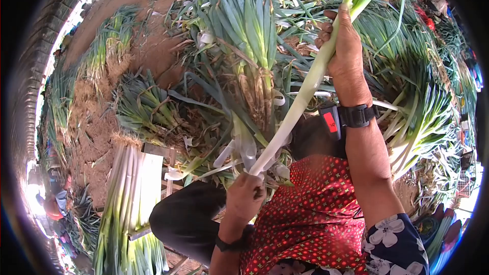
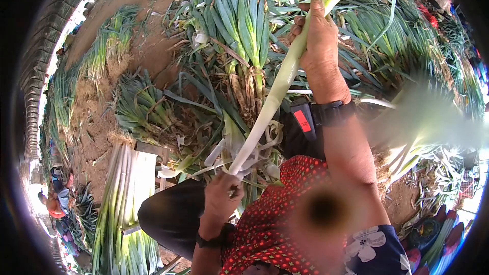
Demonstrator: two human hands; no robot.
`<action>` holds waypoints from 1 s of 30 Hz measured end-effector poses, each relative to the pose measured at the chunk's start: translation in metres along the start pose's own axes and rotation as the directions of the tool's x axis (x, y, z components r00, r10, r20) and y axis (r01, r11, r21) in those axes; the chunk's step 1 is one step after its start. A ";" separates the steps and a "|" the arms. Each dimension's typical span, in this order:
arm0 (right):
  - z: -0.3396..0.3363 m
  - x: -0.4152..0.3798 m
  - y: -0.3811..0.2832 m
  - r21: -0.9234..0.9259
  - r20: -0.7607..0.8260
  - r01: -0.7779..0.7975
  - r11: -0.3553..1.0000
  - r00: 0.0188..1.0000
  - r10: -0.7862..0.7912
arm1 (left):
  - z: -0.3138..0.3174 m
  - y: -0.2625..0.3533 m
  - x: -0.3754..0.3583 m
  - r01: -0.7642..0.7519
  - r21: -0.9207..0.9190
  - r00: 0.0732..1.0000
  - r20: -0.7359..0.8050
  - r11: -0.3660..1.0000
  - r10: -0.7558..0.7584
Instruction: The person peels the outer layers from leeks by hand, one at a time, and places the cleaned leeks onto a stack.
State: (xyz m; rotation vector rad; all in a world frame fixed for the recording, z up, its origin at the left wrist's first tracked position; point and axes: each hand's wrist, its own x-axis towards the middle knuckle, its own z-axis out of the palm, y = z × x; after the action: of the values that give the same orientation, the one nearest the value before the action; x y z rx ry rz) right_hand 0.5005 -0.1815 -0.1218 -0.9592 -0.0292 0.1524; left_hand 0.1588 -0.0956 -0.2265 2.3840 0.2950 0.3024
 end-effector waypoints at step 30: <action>-0.009 0.033 0.055 0.020 -0.284 -0.088 0.996 0.955 0.090 | -0.036 0.054 0.013 -0.035 -0.999 0.801 -0.051 0.039 -0.596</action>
State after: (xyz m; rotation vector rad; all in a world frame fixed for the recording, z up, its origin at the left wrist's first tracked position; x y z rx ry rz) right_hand 0.5271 -0.1528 -0.1730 -0.9681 0.2802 0.0960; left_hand 0.1673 -0.1084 -0.1625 0.7215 0.5782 0.6365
